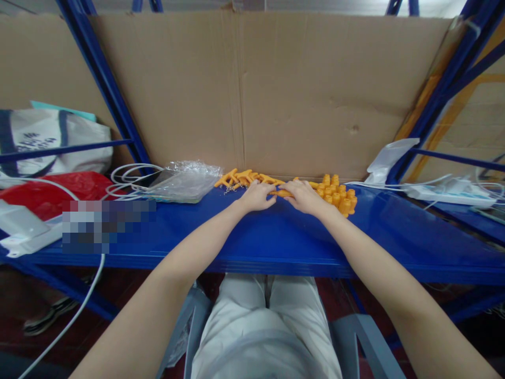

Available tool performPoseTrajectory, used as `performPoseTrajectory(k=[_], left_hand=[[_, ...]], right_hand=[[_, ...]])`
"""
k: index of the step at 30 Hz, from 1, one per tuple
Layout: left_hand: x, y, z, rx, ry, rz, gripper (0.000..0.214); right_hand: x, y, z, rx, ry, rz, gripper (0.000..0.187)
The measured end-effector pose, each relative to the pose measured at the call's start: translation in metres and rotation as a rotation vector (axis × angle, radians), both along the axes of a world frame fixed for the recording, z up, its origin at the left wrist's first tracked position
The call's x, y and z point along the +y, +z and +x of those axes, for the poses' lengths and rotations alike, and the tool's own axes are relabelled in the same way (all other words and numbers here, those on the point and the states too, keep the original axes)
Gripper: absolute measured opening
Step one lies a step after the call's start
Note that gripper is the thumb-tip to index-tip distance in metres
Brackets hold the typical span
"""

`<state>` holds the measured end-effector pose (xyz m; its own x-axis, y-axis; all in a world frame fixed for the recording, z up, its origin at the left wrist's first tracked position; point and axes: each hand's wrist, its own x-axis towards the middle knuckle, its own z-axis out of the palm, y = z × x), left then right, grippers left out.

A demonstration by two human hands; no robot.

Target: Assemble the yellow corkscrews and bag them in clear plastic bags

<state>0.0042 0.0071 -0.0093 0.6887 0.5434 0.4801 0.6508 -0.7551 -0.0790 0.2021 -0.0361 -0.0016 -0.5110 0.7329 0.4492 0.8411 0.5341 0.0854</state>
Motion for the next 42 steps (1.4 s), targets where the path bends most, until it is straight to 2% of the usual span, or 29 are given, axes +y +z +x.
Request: performPoseTrajectory(k=[6, 12, 17, 25, 29, 34, 42], left_hand=[[0.002, -0.001, -0.001, -0.005, 0.012, 0.008, 0.028], [0.01, -0.001, -0.011, -0.055, 0.117, 0.025, 0.029], [0.016, -0.002, -0.018, -0.086, 0.152, 0.007, 0.028], [0.017, -0.001, -0.02, -0.062, 0.185, -0.035, 0.028], [0.022, -0.004, -0.019, -0.011, 0.149, 0.006, 0.03], [0.028, -0.013, -0.016, 0.042, 0.081, 0.074, 0.043], [0.028, -0.016, -0.014, 0.106, 0.145, 0.098, 0.046]], right_hand=[[-0.003, 0.001, 0.001, -0.079, -0.032, 0.022, 0.038], [-0.002, 0.006, 0.015, -0.048, -0.165, 0.012, 0.047], [0.005, 0.008, 0.028, 0.071, -0.195, -0.042, 0.053], [0.004, 0.008, 0.033, 0.027, -0.343, -0.187, 0.045], [0.003, 0.009, 0.033, 0.001, -0.369, -0.212, 0.047], [0.008, 0.005, 0.04, -0.006, -0.392, -0.22, 0.047], [0.016, -0.001, 0.045, 0.032, -0.372, -0.207, 0.045]])
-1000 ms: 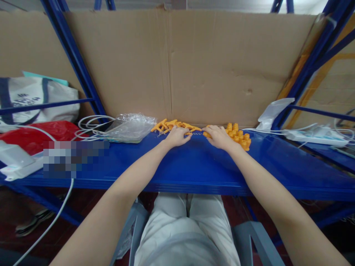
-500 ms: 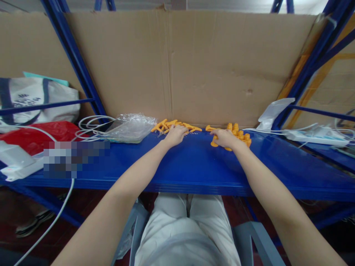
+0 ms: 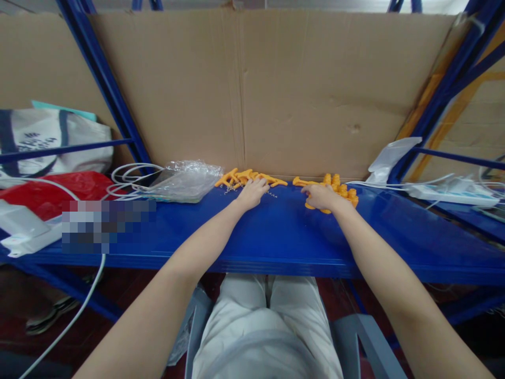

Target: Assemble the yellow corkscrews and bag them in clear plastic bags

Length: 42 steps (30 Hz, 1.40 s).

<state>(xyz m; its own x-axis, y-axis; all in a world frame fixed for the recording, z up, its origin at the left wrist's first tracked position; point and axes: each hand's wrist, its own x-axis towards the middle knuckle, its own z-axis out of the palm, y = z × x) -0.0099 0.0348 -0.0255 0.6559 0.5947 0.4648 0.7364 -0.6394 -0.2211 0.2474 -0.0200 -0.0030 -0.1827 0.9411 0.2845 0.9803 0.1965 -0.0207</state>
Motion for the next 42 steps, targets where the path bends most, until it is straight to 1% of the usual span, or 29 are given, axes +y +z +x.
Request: performPoseTrajectory(k=[3, 7, 10, 12, 16, 21, 27, 30, 33, 36, 38, 40, 42], left_hand=[[0.0, 0.001, -0.002, -0.02, 0.037, -0.029, 0.046], [-0.001, 0.002, -0.003, -0.008, 0.108, -0.071, 0.041], [-0.002, 0.003, -0.002, -0.018, 0.148, -0.099, 0.038], [-0.001, 0.003, -0.003, -0.055, 0.164, -0.116, 0.036], [0.003, 0.003, -0.006, -0.113, 0.207, -0.107, 0.033], [0.007, 0.002, -0.008, -0.152, 0.201, -0.027, 0.036], [0.004, -0.002, -0.005, -0.157, 0.21, -0.07, 0.039], [0.004, -0.002, -0.004, -0.18, 0.207, -0.066, 0.043], [0.006, -0.003, -0.005, -0.203, 0.195, -0.075, 0.047], [0.01, -0.006, -0.006, -0.216, 0.207, -0.105, 0.05], [0.012, -0.007, -0.007, -0.221, 0.241, -0.157, 0.054], [0.013, -0.006, -0.008, -0.205, 0.293, -0.24, 0.058], [0.011, -0.004, -0.009, -0.167, 0.351, -0.324, 0.061]], right_hand=[[-0.003, 0.004, -0.002, 0.014, -0.022, 0.044, 0.043], [-0.013, 0.015, -0.005, 0.013, -0.08, 0.111, 0.044], [-0.022, 0.024, -0.009, 0.019, -0.148, 0.097, 0.047], [-0.025, 0.027, -0.012, 0.016, -0.163, 0.092, 0.048], [-0.025, 0.027, -0.014, 0.01, -0.176, 0.107, 0.047], [-0.02, 0.023, -0.011, 0.006, -0.166, 0.147, 0.044], [-0.022, 0.027, -0.009, 0.043, -0.2, 0.14, 0.042], [-0.023, 0.03, -0.006, 0.078, -0.214, 0.182, 0.039], [-0.023, 0.034, -0.001, 0.126, -0.277, 0.221, 0.04], [-0.02, 0.039, 0.004, 0.174, -0.33, 0.245, 0.043], [-0.014, 0.043, 0.006, 0.188, -0.346, 0.247, 0.043], [-0.004, 0.046, 0.005, 0.191, -0.344, 0.219, 0.044], [0.011, 0.049, 0.004, 0.185, -0.325, 0.147, 0.045]])
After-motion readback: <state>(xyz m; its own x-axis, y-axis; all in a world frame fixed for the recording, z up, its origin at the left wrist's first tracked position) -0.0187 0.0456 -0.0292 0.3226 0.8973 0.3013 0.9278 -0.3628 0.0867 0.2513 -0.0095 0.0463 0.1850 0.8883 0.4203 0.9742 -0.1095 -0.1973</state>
